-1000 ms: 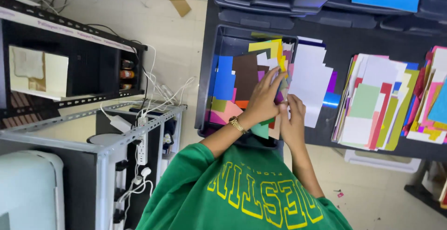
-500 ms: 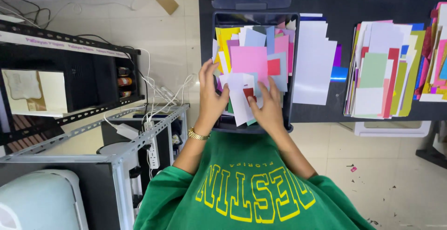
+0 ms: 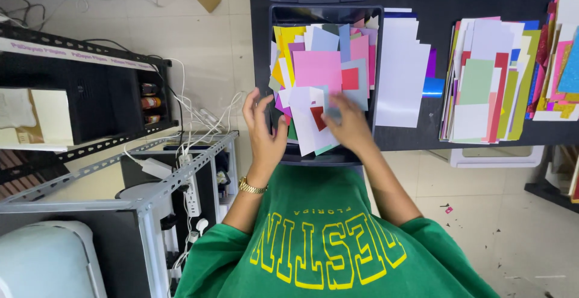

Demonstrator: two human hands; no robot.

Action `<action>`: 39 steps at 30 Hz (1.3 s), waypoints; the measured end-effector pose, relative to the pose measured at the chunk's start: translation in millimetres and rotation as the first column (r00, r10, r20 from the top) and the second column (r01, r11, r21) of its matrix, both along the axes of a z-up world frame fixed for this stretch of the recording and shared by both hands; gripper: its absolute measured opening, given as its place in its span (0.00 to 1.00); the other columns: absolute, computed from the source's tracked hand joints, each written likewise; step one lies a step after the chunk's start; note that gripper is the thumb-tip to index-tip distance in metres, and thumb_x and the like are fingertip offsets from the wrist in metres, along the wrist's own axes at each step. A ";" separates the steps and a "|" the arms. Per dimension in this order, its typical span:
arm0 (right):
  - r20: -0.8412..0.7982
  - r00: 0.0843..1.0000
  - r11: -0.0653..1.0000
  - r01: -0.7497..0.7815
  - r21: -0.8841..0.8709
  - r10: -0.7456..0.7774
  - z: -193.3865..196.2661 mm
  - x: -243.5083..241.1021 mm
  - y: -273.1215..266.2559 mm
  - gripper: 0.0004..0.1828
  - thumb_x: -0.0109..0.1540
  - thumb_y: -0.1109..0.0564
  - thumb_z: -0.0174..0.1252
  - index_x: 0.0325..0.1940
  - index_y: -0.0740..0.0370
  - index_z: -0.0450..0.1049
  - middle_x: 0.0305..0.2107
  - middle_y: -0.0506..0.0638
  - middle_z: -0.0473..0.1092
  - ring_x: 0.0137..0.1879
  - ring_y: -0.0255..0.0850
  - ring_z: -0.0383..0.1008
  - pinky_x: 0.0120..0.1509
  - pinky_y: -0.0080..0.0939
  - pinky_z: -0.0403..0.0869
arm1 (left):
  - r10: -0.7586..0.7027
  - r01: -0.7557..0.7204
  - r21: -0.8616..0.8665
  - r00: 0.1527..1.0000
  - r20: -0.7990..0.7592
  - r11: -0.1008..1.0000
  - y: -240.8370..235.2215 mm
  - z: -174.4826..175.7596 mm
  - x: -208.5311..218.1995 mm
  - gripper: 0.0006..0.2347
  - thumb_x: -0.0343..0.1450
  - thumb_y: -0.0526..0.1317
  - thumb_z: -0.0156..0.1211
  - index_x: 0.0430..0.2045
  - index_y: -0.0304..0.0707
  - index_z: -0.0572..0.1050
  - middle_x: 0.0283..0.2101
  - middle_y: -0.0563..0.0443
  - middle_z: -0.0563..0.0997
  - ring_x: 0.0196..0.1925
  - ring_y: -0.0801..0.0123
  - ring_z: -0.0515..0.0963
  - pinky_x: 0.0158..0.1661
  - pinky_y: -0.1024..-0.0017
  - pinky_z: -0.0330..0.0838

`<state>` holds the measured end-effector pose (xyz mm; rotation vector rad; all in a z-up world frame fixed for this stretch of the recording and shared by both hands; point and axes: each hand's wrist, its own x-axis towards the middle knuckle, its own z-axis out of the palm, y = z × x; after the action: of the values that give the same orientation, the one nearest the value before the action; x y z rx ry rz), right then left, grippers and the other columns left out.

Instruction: The person sorts and stacks colored paper sheets from multiple bins on a table. They pick up sheets, separate them by color, and place them into organized piles on the table surface.

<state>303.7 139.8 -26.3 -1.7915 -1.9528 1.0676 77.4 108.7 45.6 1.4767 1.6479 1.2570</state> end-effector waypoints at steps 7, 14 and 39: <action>0.674 0.738 0.845 -0.370 0.387 0.014 24.1 22.7 117.8 0.34 0.59 0.40 0.66 0.64 0.61 0.74 0.52 0.62 0.74 0.71 0.63 0.58 0.69 0.60 0.59 | -0.025 0.024 0.054 1.000 0.019 0.998 -28.5 4.8 -6.8 0.17 0.70 0.28 0.55 0.54 0.35 0.68 0.66 0.37 0.58 0.70 0.42 0.64 0.68 0.48 0.61; 0.932 0.269 0.911 -0.394 -0.123 0.242 11.5 21.7 158.5 0.40 0.58 0.26 0.56 0.64 0.53 0.75 0.63 0.50 0.67 0.74 0.53 0.50 0.70 0.59 0.55 | -0.057 0.057 0.017 0.998 0.040 0.998 -51.5 13.8 -12.1 0.13 0.74 0.32 0.51 0.54 0.33 0.69 0.66 0.40 0.58 0.69 0.46 0.66 0.68 0.52 0.65; -0.395 0.883 0.967 0.244 -0.074 -0.253 143.9 42.8 13.6 0.13 0.58 0.64 0.69 0.45 0.61 0.77 0.29 0.47 0.74 0.38 0.32 0.71 0.44 0.32 0.72 | -0.198 0.200 0.037 0.979 -0.053 0.979 -14.9 33.6 10.4 0.16 0.74 0.38 0.55 0.57 0.38 0.68 0.60 0.39 0.70 0.70 0.40 0.61 0.66 0.31 0.42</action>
<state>346.5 153.4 117.6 -1.6175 -1.4318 1.2520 87.8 93.8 79.2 1.6651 1.4705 1.1596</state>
